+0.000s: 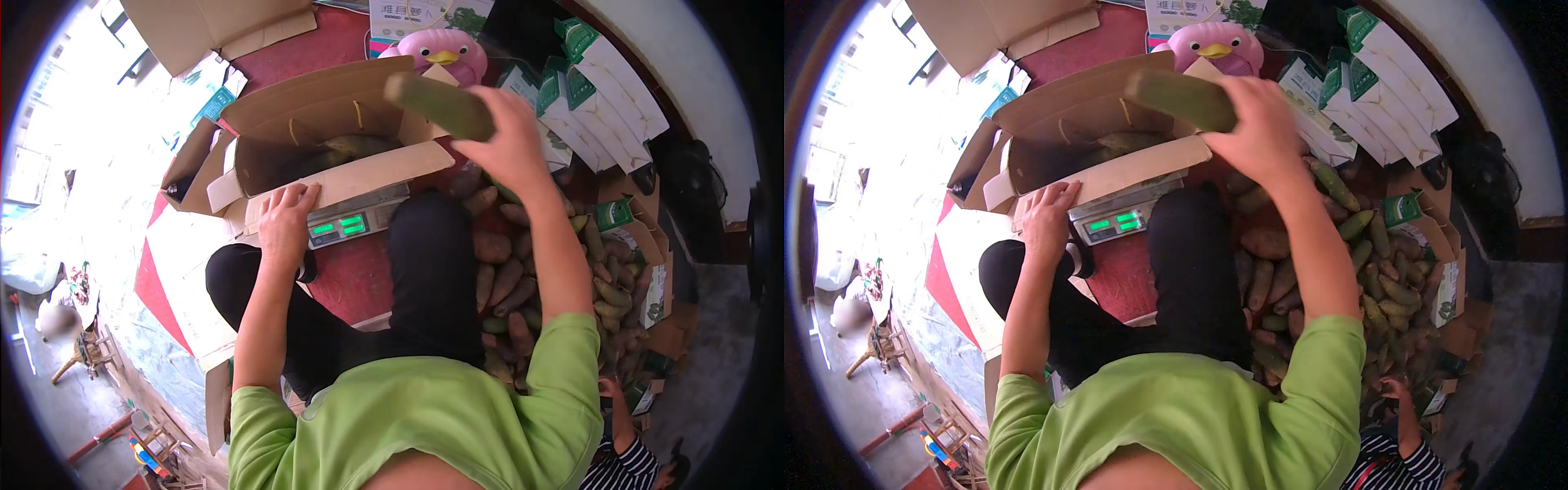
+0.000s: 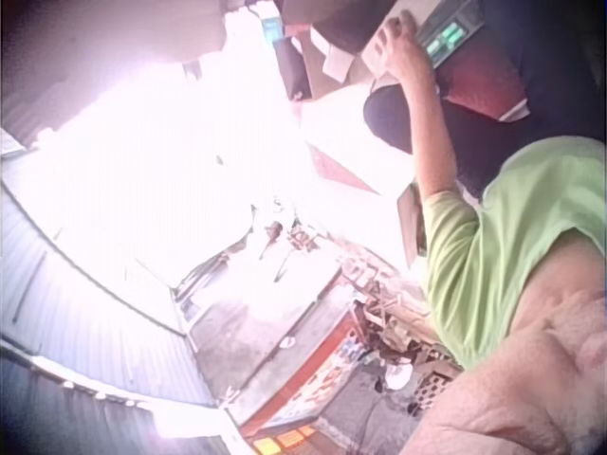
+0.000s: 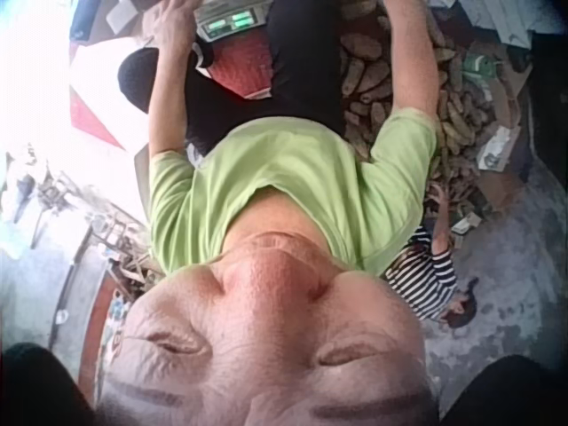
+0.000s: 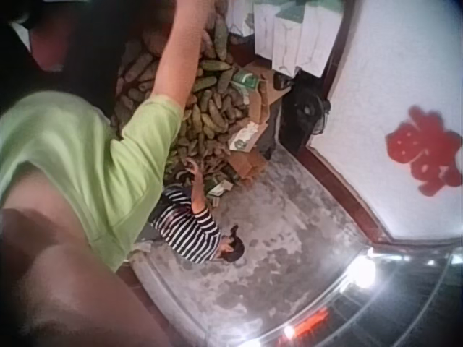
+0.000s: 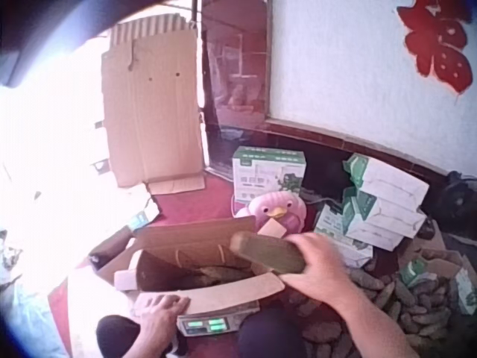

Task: Picking cucumbers from a pile on the floor, weighing them on a digital scale, and placing them into cardboard boxes.

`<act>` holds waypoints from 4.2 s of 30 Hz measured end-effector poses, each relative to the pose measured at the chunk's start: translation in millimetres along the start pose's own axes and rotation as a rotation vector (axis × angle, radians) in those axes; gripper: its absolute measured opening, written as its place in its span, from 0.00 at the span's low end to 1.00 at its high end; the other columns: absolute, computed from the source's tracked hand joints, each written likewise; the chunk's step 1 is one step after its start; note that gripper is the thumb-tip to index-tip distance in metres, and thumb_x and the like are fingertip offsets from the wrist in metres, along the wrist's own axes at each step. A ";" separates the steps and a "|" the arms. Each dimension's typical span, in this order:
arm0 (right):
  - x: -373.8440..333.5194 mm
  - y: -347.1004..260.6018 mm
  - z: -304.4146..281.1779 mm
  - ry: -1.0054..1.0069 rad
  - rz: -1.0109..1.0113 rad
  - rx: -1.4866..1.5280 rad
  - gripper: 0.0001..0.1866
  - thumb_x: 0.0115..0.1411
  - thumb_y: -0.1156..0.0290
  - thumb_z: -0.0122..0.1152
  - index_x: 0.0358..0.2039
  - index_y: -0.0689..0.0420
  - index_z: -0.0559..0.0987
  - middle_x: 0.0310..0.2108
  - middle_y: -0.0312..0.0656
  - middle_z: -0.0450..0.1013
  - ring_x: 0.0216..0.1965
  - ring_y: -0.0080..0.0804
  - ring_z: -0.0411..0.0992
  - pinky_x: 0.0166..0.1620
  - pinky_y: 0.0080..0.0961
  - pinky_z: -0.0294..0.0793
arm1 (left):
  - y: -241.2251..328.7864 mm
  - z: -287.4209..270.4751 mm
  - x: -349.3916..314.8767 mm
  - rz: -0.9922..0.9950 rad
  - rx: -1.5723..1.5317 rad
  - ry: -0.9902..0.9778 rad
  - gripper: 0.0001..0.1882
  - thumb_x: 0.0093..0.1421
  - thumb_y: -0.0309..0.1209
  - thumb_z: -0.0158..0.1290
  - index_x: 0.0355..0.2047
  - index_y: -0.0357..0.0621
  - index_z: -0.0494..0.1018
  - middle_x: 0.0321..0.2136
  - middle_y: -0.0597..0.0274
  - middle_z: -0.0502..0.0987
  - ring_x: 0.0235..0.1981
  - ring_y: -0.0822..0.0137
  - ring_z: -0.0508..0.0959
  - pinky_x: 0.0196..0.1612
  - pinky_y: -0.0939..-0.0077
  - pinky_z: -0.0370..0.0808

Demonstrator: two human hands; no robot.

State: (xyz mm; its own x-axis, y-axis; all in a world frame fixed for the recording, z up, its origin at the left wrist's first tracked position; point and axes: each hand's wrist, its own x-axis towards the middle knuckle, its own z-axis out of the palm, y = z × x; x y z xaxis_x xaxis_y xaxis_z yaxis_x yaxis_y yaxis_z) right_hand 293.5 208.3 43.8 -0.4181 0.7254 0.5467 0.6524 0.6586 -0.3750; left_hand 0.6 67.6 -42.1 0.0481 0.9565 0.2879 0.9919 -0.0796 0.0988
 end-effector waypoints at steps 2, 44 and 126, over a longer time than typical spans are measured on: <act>24.2 -16.8 36.6 -0.055 -0.049 -0.002 0.28 0.34 0.66 0.68 0.41 0.53 0.75 0.38 0.43 0.72 0.43 0.46 0.68 0.46 0.39 0.70 | -0.2 2.4 1.7 0.010 -0.004 0.020 0.21 0.50 0.25 0.47 0.45 0.54 0.73 0.38 0.67 0.72 0.44 0.62 0.71 0.47 0.65 0.67; -568.4 87.8 -23.7 0.010 1.721 -0.368 0.17 0.45 0.68 0.61 0.38 0.56 0.78 0.36 0.51 0.75 0.41 0.49 0.72 0.45 0.38 0.72 | -9.2 31.2 8.1 0.129 0.006 0.043 0.22 0.53 0.16 0.45 0.47 0.47 0.74 0.41 0.56 0.75 0.42 0.56 0.74 0.45 0.64 0.71; -296.2 123.8 30.6 0.316 1.102 0.349 0.12 0.54 0.76 0.58 0.39 0.63 0.77 0.36 0.41 0.76 0.39 0.26 0.73 0.44 0.23 0.71 | -3.1 14.7 11.3 0.030 0.023 -0.023 0.20 0.51 0.23 0.47 0.44 0.55 0.74 0.40 0.66 0.75 0.44 0.61 0.73 0.46 0.67 0.70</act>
State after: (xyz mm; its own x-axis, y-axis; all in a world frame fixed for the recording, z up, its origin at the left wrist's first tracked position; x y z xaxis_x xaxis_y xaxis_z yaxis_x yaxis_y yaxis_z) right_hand 478.8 81.1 -187.5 0.4633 0.8845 -0.0546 0.3351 -0.2319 -0.9132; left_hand -0.1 82.8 -53.2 0.0801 0.9599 0.2687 0.9924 -0.1020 0.0685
